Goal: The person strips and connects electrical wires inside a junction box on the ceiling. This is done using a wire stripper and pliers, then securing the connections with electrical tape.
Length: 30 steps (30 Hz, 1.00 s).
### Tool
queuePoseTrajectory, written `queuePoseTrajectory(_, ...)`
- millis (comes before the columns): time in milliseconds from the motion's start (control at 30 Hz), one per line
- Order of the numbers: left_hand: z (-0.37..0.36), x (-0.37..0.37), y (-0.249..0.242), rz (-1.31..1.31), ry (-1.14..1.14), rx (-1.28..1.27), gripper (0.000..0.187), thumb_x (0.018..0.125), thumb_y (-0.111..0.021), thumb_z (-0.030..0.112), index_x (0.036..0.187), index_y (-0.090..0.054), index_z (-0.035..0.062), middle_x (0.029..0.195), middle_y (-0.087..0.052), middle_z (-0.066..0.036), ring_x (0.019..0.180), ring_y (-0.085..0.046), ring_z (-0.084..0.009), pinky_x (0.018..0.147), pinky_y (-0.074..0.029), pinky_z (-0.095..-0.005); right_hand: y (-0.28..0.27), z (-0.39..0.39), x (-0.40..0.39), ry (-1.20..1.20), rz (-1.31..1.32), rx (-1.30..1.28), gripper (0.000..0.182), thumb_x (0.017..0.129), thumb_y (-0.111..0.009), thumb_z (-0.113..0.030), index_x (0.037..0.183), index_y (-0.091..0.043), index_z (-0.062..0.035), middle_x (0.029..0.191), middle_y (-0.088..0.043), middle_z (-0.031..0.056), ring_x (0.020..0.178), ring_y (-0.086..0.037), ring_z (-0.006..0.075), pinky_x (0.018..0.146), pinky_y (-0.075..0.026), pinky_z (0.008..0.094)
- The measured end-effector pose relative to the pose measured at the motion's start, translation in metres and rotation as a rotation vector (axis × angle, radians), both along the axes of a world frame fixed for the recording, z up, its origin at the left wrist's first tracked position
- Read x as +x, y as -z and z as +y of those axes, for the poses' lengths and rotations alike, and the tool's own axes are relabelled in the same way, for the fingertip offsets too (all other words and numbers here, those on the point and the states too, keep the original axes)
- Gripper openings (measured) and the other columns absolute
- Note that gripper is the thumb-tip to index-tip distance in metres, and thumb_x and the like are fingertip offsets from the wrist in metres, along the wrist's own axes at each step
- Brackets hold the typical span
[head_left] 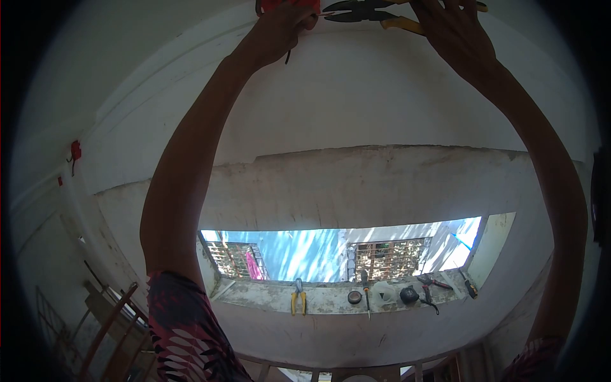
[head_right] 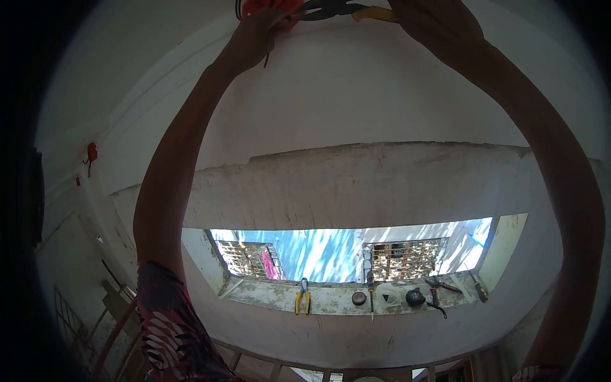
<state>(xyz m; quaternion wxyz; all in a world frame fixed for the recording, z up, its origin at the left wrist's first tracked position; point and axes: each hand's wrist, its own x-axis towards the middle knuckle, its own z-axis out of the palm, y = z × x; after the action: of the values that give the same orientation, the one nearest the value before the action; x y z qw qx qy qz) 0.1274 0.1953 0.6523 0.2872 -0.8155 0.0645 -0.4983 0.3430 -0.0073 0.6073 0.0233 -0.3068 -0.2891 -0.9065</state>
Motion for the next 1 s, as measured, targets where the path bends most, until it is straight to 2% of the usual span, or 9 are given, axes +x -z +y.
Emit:
queuePoseTrajectory(233, 0.011, -0.001, -0.002, -0.003, 0.069, 0.129, 0.003, 0.08, -0.053, -0.001, 0.082, -0.055, -0.0001, 0.081, -0.058, -0.02, 0.075, -0.056, -0.0357, 0.063, -0.042, -0.043, 0.004, -0.015, -0.013, 0.159, 0.563, -0.352, 0.013, 0.08, -0.06, -0.011, 0.088, -0.064, -0.002, 0.111, -0.049, 0.012, 0.101, -0.049, 0.0264, 0.086, -0.04, 0.0424)
queuePoseTrajectory(300, 0.02, 0.001, -0.007, -0.024, 0.019, 0.26, 0.002, 0.08, -0.054, 0.0, 0.082, -0.055, 0.0001, 0.081, -0.058, -0.021, 0.076, -0.057, -0.0362, 0.064, -0.042, -0.0433, 0.006, -0.013, 0.001, -0.337, 1.066, -0.943, 0.018, 0.082, -0.054, -0.007, 0.096, -0.06, 0.0023, 0.092, -0.058, 0.0151, 0.077, -0.06, 0.0217, 0.068, -0.047, 0.039)
queuePoseTrajectory(367, 0.032, 0.002, -0.007, -0.043, -0.024, 0.393, 0.002, 0.08, -0.054, 0.001, 0.081, -0.056, 0.0003, 0.081, -0.059, -0.021, 0.076, -0.057, -0.0367, 0.064, -0.042, -0.0437, 0.009, -0.012, 0.012, -0.407, 1.126, -1.019, 0.021, 0.08, -0.055, -0.009, 0.097, -0.061, 0.0025, 0.095, -0.058, 0.0156, 0.078, -0.06, 0.0222, 0.069, -0.048, 0.0391)
queuePoseTrajectory(433, 0.044, -0.003, -0.006, -0.071, -0.222, 0.28, 0.024, 0.088, -0.053, -0.001, 0.11, -0.06, 0.0059, 0.099, -0.061, -0.011, 0.097, -0.06, -0.0277, 0.085, -0.047, -0.0394, 0.014, -0.012, 0.019, -0.562, 1.235, -1.172, 0.028, 0.077, -0.058, -0.012, 0.099, -0.063, 0.0029, 0.102, -0.059, 0.0165, 0.08, -0.062, 0.0233, 0.071, -0.051, 0.0393)
queuePoseTrajectory(600, 0.027, -0.005, 0.001, -0.062, -0.136, 0.116, 0.028, 0.084, -0.051, -0.006, 0.109, -0.06, 0.0052, 0.099, -0.061, -0.01, 0.098, -0.06, -0.0271, 0.085, -0.047, -0.0395, 0.024, -0.015, 0.023, -0.981, 1.432, -1.598, 0.045, 0.068, -0.063, -0.019, 0.106, -0.067, 0.0039, 0.118, -0.062, 0.0187, 0.085, -0.065, 0.026, 0.077, -0.057, 0.0397)
queuePoseTrajectory(667, 0.026, -0.007, 0.0, -0.059, -0.126, 0.087, 0.028, 0.085, -0.05, -0.006, 0.109, -0.06, 0.0053, 0.1, -0.061, -0.011, 0.098, -0.06, -0.027, 0.085, -0.047, -0.0394, 0.018, -0.017, 0.025, -0.601, 1.336, -1.41, 0.041, 0.074, -0.064, -0.016, 0.11, -0.063, 0.0048, 0.117, -0.061, 0.0189, 0.093, -0.065, 0.027, 0.082, -0.055, 0.0398)
queuePoseTrajectory(767, 0.022, -0.002, -0.001, -0.123, -0.174, 0.144, 0.029, 0.084, -0.05, -0.007, 0.109, -0.06, 0.0044, 0.099, -0.061, -0.01, 0.1, -0.06, -0.0267, 0.085, -0.047, -0.0389, 0.018, -0.004, 0.053, -0.291, 0.174, -0.429, 0.025, 0.086, -0.056, -0.005, 0.11, -0.053, 0.0031, 0.091, -0.063, 0.0174, 0.081, -0.065, 0.0255, 0.073, -0.052, 0.0397)
queuePoseTrajectory(833, 0.01, -0.004, -0.005, 0.014, -0.016, 0.075, 0.002, 0.081, -0.055, 0.001, 0.08, -0.055, 0.0002, 0.082, -0.059, -0.021, 0.076, -0.056, -0.0369, 0.065, -0.042, -0.0444, 0.009, -0.024, 0.025, -0.063, 0.166, -0.314, 0.018, 0.083, -0.057, -0.008, 0.099, -0.058, 0.0001, 0.101, -0.056, 0.0153, 0.092, -0.057, 0.0262, 0.08, -0.046, 0.0404)
queuePoseTrajectory(1000, 0.007, -0.004, -0.003, -0.005, -0.081, 0.054, 0.004, 0.084, -0.054, 0.004, 0.083, -0.056, 0.0005, 0.084, -0.06, -0.021, 0.08, -0.058, -0.037, 0.069, -0.044, -0.0442, -0.016, -0.02, 0.01, 0.08, -0.063, -0.014, 0.02, 0.08, -0.061, -0.015, 0.094, -0.065, -0.0006, 0.116, -0.05, 0.0111, 0.109, -0.048, 0.0255, 0.093, -0.04, 0.0428)
